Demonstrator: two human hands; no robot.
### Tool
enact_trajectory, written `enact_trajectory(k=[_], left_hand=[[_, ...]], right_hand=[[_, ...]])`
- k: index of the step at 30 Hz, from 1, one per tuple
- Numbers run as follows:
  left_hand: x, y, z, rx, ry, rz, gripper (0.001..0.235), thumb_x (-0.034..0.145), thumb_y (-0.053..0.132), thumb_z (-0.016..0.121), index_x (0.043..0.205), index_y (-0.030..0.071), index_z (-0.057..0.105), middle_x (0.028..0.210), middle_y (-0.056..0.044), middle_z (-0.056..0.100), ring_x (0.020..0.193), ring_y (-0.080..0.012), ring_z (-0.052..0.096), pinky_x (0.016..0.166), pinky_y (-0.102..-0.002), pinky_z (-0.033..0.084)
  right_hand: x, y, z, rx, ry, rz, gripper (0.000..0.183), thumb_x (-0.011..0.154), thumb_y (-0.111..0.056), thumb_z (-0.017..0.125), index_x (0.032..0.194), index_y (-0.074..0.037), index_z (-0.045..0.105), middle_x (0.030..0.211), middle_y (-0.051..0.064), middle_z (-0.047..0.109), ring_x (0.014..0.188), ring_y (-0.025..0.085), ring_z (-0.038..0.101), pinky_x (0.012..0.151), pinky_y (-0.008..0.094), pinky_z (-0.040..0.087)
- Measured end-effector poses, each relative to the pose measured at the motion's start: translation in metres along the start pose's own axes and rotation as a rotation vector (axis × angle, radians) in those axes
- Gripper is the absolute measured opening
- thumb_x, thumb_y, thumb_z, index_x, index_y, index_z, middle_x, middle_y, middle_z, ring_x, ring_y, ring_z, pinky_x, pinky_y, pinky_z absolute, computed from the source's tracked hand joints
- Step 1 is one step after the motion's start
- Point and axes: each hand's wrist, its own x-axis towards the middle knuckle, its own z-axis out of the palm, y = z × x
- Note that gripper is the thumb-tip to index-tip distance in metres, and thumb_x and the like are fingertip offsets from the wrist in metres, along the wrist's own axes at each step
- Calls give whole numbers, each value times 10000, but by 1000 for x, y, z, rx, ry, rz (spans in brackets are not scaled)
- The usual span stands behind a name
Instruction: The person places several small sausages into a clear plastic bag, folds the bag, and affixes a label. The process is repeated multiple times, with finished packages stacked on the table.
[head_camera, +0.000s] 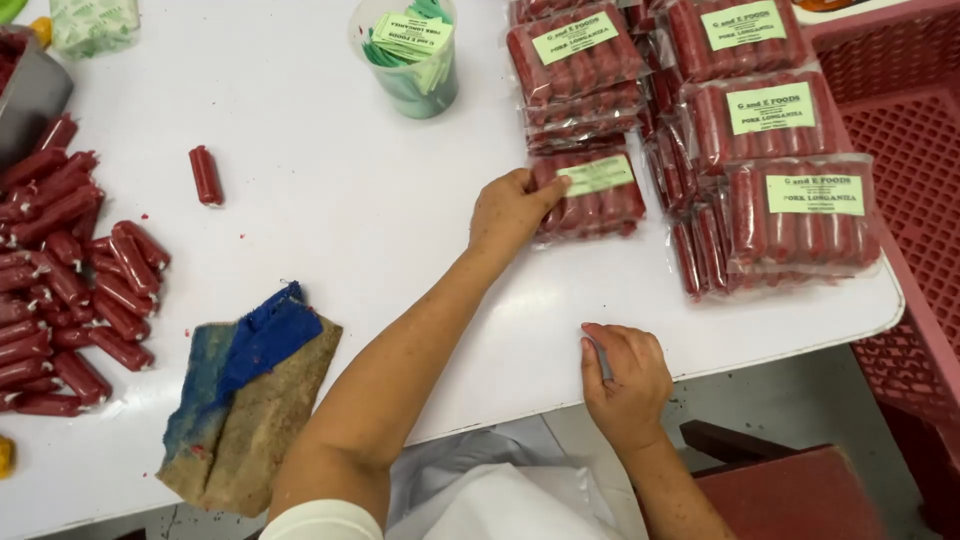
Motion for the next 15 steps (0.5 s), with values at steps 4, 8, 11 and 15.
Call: enact_trajectory(k=[4,8,11,15], left_hand=[[-15,34,-20,60,-77,-196,435,772,627,582,784,192,590,805,18,678,784,-182,636,694,-346,438],[-8,31,-23,85,-135,-137,513,719,646,551,966,217,687,965,-18,773,929,-227,721,792,-358,500],[-15,38,-30,151,-185,-118,606,721,670,494,1063,202,672,1104,-47,755,1030,-256,708,848,-375,513],[-23,31,-30,131,-151,-20,788,693,733,373,1151,167,673,1154,-118,750,1067,-318,704,834,-423,529]], right_hand=[[11,-14,-8,13,31,-57,141,968,-145,638,1030,-112,761,964,31,714,859,219,652,776,320,543],[8,-11,-5,-15,13,-94,157,986,-132,645,1085,-91,760,1040,49,733,922,240,666,847,352,535],[3,-6,-3,-59,18,-107,179,1008,-161,645,1129,-98,761,1072,61,725,935,267,665,859,381,533],[1,-7,-6,-101,22,-122,210,1030,-151,655,1208,-101,755,1103,80,723,953,302,648,892,407,519]])
